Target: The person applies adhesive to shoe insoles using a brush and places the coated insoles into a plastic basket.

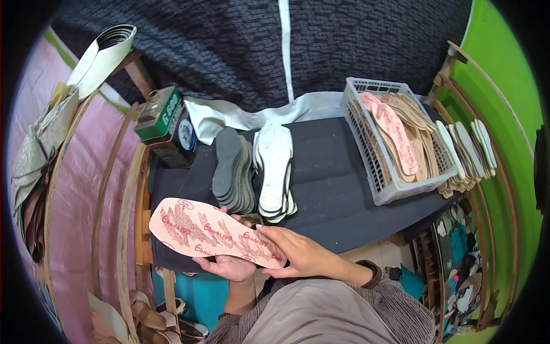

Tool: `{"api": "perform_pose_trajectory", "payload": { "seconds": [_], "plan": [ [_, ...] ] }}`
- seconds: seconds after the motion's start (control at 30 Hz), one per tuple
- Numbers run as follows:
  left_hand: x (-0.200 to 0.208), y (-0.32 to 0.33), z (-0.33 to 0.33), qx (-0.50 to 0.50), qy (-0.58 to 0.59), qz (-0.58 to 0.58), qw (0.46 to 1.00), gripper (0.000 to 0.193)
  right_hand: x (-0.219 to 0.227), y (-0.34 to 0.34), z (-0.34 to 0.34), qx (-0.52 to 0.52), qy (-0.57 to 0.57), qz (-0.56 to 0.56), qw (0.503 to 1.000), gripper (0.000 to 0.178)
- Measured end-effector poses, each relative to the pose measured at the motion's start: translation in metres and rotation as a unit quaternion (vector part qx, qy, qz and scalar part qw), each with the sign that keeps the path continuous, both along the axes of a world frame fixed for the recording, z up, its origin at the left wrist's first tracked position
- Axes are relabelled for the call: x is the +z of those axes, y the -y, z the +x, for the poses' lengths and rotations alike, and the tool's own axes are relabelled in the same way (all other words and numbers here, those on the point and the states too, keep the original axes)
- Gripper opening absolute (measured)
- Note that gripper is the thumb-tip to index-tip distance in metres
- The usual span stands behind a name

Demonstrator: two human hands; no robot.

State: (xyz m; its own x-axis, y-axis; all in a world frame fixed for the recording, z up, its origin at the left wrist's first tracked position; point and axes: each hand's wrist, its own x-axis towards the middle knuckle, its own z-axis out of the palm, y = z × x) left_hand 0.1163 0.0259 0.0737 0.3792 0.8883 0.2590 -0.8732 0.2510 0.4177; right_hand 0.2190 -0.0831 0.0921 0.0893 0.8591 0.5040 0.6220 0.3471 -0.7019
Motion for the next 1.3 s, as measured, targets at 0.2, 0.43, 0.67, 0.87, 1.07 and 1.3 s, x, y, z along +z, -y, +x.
{"api": "perform_pose_trajectory", "payload": {
  "seconds": [0.2, 0.43, 0.67, 0.87, 1.07, 1.3],
  "plan": [
    [-0.023, 0.021, 0.022, 0.011, -0.051, 0.009, 0.999, 0.067, 0.0, 0.041, 0.03, -0.081, -0.051, -0.022, 0.995, 0.08],
    [-0.016, 0.058, 0.054, -0.16, -0.069, 0.233, 0.957, 0.049, 0.004, 0.126, 0.11, -0.345, 0.01, 0.06, 0.937, 0.072],
    [-0.019, 0.112, 0.088, -0.186, -0.08, 0.212, 0.956, 0.047, 0.02, 0.19, 0.203, -0.519, 0.103, 0.123, 0.839, 0.057],
    [-0.02, 0.153, 0.103, -0.174, -0.099, 0.195, 0.96, 0.043, -0.004, 0.214, 0.296, -0.568, 0.11, 0.075, 0.812, 0.05],
    [-0.036, 0.187, 0.11, -0.158, -0.126, 0.157, 0.967, 0.044, -0.019, 0.222, 0.309, -0.541, 0.064, -0.125, 0.829, 0.046],
    [-0.043, 0.23, 0.127, -0.138, -0.121, 0.134, 0.974, 0.044, -0.016, 0.221, 0.31, -0.519, 0.077, -0.158, 0.837, 0.051]
  ]
}}
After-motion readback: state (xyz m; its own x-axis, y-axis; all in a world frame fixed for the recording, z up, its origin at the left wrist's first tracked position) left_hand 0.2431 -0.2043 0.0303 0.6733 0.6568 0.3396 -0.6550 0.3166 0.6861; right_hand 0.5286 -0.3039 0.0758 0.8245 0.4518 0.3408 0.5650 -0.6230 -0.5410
